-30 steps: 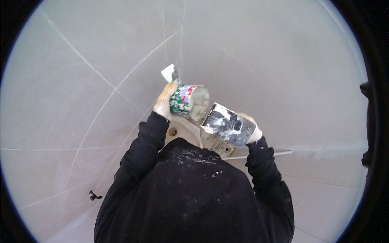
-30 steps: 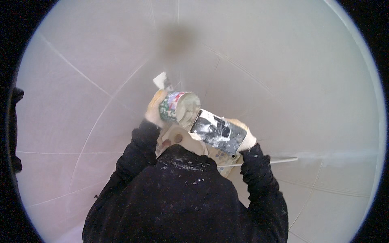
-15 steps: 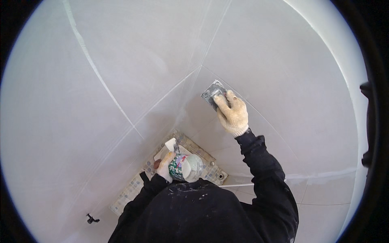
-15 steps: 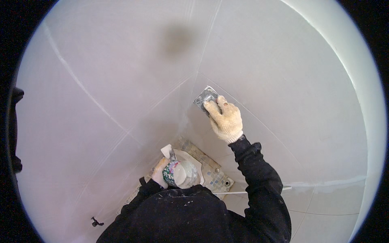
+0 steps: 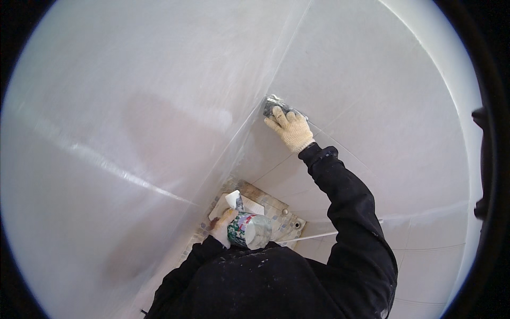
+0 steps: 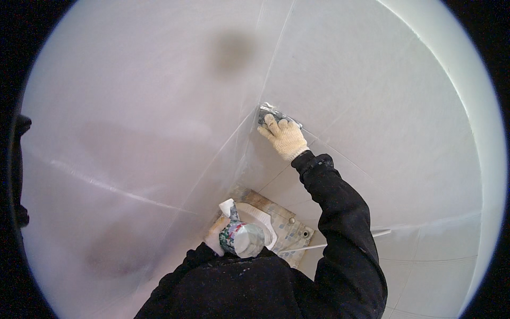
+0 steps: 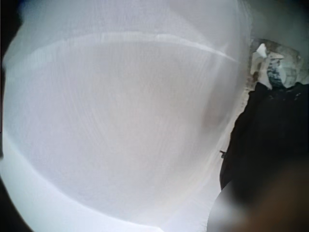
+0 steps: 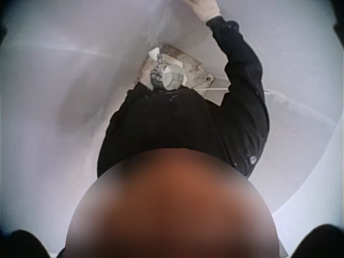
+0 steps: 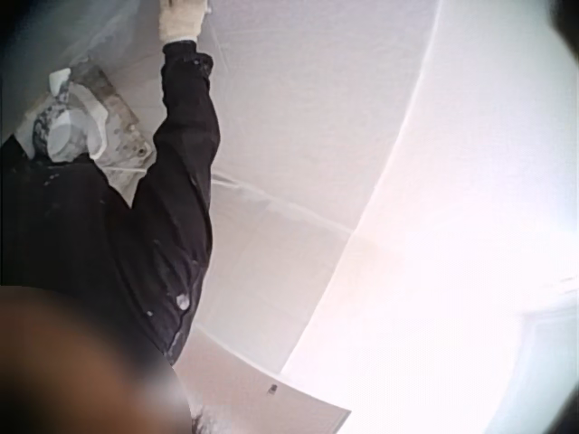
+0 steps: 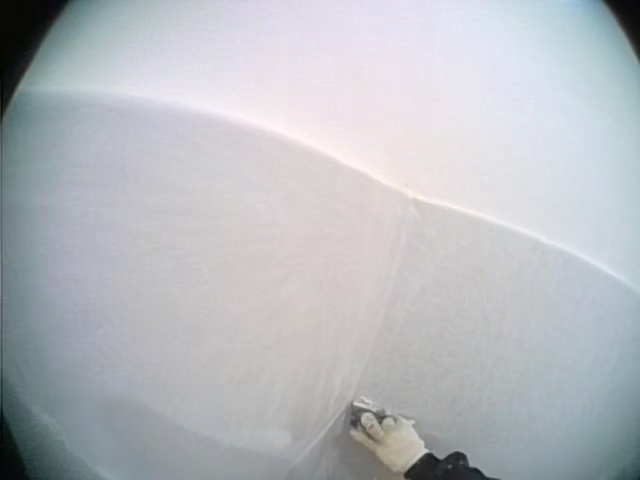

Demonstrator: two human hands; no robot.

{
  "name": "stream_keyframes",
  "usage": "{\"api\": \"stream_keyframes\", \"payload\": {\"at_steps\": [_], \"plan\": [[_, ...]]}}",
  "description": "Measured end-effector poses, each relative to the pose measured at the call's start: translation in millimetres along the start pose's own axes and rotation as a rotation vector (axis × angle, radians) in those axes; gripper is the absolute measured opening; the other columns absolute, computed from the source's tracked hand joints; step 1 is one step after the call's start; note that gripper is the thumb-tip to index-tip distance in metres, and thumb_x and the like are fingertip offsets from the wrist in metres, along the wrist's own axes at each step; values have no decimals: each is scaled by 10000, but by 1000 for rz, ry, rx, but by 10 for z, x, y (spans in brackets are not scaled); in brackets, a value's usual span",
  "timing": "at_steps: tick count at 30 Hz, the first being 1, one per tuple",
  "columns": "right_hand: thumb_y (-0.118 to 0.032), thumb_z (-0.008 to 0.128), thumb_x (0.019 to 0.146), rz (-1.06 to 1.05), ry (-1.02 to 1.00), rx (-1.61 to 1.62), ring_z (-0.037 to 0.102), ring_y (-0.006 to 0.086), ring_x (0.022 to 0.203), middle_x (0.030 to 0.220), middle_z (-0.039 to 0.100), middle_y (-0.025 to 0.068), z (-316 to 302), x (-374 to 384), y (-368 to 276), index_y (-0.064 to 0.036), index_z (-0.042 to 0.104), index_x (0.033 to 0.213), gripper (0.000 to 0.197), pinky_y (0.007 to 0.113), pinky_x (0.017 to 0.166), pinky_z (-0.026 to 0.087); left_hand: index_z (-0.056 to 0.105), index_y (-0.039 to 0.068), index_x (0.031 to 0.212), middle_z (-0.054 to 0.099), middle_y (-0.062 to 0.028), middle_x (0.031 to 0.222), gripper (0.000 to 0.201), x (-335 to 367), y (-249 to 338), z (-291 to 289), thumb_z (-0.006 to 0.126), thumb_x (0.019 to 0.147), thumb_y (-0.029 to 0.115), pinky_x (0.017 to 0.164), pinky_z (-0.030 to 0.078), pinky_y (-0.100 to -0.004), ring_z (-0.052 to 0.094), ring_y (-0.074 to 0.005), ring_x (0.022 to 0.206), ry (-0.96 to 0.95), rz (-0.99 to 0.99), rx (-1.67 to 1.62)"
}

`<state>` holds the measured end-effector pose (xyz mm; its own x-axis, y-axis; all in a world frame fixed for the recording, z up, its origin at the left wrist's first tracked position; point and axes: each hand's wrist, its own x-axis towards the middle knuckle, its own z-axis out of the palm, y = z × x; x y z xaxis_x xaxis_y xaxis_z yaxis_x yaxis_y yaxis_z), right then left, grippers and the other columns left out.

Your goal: The person applies white grout to the joints between white wall tiles using a small trowel and a container. They repeatedly scoop grout and spread it into the seams, working around a white pipe and a toilet.

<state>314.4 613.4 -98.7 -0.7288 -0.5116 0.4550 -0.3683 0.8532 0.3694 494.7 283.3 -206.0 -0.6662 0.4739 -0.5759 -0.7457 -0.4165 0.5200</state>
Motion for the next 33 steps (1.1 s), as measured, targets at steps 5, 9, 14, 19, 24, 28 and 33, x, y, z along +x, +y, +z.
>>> {"api": "stream_keyframes", "payload": {"at_steps": [5, 9, 14, 19, 24, 28, 33], "plan": [[-159, 632, 872, 150, -55, 39, 630, 273, 907, 1321, 545, 149, -197, 151, -100, -224, 633, 1337, 470, 437, 740, 536, 574, 53, 1244, 701, -131, 1084, 324, -147, 369, 220, 511, 1047, 302, 920, 564, -408, 700, -243, 999, 25, 37, 134], [-190, 621, 901, 269, -154, 122, 660, 280, 906, 1262, 551, 160, -548, 159, -159, -181, 631, 1320, 420, 446, 721, 544, 571, 40, 1259, 699, -141, 1124, 384, -248, 536, 394, 518, 1049, 357, 921, 567, -408, 700, -245, 1011, -13, -6, 136], [-183, 607, 912, 176, 28, 60, 648, 270, 863, 1298, 562, 154, -663, 191, -43, -168, 633, 1322, 411, 443, 699, 542, 582, 34, 1277, 699, -153, 1159, 440, -224, 578, 465, 535, 1044, 405, 926, 571, -424, 700, -252, 1029, -73, -118, 66], [-183, 601, 909, 37, -15, -48, 628, 247, 884, 1372, 554, 99, -682, 244, 264, -224, 632, 1341, 435, 423, 714, 534, 565, 26, 1318, 689, -177, 1187, 508, -179, 628, 357, 545, 1026, 441, 967, 558, -453, 692, -285, 1069, -92, -185, 84], [-151, 671, 833, -180, -10, 129, 616, 254, 884, 1365, 552, 71, -996, 421, 506, -252, 632, 1304, 483, 430, 711, 532, 535, 20, 1354, 665, -209, 1241, 566, -267, 653, 382, 541, 1007, 468, 1008, 541, -483, 675, -327, 1119, -110, -174, -19], [-164, 713, 791, -85, 8, 86, 634, 275, 944, 1357, 547, 90, -1054, 561, 488, -222, 652, 1209, 427, 428, 713, 540, 518, 17, 1359, 647, -215, 1278, 551, -321, 708, 392, 545, 998, 433, 1019, 532, -505, 660, -353, 1147, -142, -154, -67], [-186, 691, 837, -51, -464, 151, 650, 296, 974, 1285, 608, 97, -877, 362, 158, -228, 656, 1251, 417, 430, 779, 553, 518, 15, 1356, 644, -217, 1286, 561, -377, 639, 249, 552, 991, 440, 1031, 524, -515, 652, -357, 1168, -103, -94, -16]]}}
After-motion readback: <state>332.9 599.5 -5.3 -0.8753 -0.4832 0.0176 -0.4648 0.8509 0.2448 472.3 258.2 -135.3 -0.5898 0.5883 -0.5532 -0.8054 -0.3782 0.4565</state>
